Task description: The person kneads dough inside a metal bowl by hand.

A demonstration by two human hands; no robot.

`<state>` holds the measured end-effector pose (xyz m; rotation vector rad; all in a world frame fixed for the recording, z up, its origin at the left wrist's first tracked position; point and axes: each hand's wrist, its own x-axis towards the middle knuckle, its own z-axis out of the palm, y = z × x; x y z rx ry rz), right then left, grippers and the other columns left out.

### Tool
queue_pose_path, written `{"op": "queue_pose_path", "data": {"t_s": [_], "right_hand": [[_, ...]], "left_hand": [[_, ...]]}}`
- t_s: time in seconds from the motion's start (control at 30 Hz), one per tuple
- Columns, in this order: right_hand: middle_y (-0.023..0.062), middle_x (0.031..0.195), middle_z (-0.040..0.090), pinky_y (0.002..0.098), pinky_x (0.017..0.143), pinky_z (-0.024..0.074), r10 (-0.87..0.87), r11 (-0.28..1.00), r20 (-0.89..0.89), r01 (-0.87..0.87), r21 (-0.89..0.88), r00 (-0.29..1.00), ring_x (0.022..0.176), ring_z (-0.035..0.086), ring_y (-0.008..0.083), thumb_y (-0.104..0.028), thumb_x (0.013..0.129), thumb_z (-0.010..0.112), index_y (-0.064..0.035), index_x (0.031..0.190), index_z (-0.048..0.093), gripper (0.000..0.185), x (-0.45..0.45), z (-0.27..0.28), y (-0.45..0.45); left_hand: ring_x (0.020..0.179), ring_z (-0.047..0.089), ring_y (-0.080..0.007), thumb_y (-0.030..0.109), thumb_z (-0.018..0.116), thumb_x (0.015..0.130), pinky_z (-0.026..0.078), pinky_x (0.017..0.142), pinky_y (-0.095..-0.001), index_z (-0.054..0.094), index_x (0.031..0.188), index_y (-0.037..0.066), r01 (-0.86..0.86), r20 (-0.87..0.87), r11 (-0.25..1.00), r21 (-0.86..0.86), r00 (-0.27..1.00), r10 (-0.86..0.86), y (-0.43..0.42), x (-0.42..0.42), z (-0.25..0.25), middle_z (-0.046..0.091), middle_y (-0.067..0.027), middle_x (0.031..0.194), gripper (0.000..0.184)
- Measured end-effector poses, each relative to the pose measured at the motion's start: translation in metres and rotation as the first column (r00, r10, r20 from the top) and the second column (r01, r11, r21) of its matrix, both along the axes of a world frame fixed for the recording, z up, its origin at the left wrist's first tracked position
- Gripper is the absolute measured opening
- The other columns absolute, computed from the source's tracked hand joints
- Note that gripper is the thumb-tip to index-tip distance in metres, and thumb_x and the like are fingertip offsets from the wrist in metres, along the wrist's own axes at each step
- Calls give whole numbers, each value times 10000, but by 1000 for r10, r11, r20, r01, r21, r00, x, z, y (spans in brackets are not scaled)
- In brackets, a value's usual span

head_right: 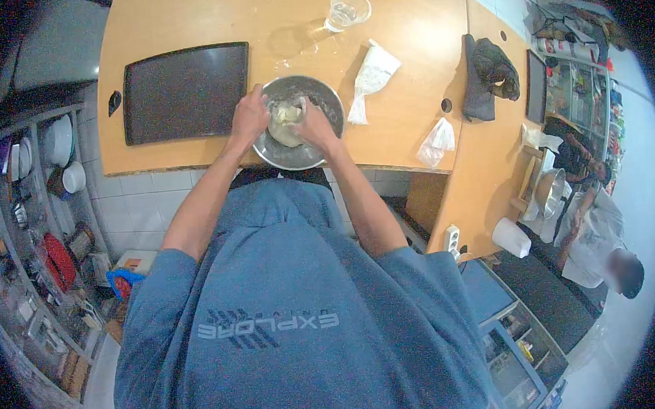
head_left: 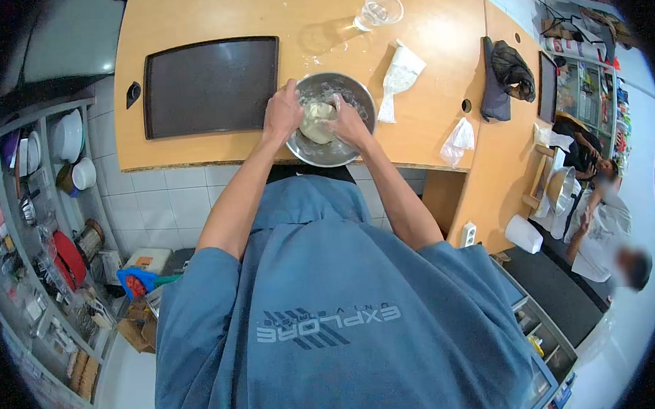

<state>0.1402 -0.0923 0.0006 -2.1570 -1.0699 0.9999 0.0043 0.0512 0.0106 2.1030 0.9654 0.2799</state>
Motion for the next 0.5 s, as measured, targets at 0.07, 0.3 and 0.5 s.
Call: {"op": "queue_pose_path", "data": {"t_s": [0.07, 0.3, 0.5], "right_hand": [[280, 1156, 657, 474, 976, 502, 9, 1000, -4, -9, -28, 1000, 1122, 620, 444, -225, 714, 817, 52, 1310, 483, 737, -3, 2, 1], [281, 1155, 628, 475, 960, 491, 198, 980, 323, -189, -59, 925, 1105, 608, 452, -266, 719, 847, -23, 1298, 511, 713, -12, -19, -9], [385, 1079, 647, 516, 949, 508, 44, 998, -92, -48, -43, 995, 1058, 630, 518, -307, 788, 747, 117, 1338, 430, 763, -7, 6, -14]], "left_hand": [[897, 650, -502, 50, 584, 906, 508, 764, -590, 538, 1107, -4, 2, 3, 1000, 18, 1000, -2, -1, -2, -4, 670, -306, 922, 213], [891, 667, -483, 21, 563, 869, 534, 772, -549, 537, 1070, -27, 57, -12, 998, 4, 998, -57, -5, -2, 5, 685, -291, 950, 208], [886, 654, -508, 39, 579, 901, 517, 761, -582, 534, 1090, -22, 47, -7, 999, 13, 999, -47, -2, 0, 1, 671, -313, 907, 204]]}}
